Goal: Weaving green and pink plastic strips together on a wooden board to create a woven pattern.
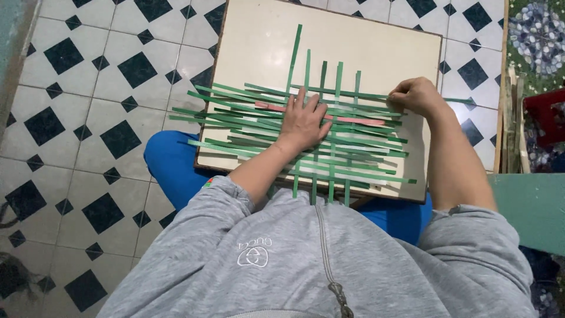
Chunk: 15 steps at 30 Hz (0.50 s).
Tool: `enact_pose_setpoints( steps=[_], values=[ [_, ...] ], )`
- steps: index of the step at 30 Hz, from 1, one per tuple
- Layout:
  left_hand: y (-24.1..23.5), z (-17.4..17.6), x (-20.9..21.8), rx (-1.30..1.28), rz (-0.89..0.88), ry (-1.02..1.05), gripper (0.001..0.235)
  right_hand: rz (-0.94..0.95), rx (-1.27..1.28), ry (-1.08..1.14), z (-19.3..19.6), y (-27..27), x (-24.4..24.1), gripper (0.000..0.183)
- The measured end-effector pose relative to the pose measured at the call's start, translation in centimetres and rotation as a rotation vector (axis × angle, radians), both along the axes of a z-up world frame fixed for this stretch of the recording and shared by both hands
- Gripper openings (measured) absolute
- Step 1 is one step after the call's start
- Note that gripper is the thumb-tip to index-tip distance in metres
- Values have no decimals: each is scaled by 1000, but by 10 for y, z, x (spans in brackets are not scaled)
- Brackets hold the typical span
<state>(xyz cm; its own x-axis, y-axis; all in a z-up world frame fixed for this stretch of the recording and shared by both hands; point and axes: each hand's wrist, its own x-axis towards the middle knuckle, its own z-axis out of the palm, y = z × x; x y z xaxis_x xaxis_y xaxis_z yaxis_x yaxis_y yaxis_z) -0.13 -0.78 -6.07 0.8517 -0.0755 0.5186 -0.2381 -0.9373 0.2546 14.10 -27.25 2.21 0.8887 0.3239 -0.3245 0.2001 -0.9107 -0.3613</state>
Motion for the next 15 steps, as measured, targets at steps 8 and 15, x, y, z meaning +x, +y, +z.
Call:
enact_pose_setpoints(
  steps=[8,15],
  values=[
    [3,14,-5,-15,15,117,40,307,-194,-399,-5,70,17,15],
    [8,68,-14,96,82,488,71,538,-111,-280,-15,236,-11,14]
  ],
)
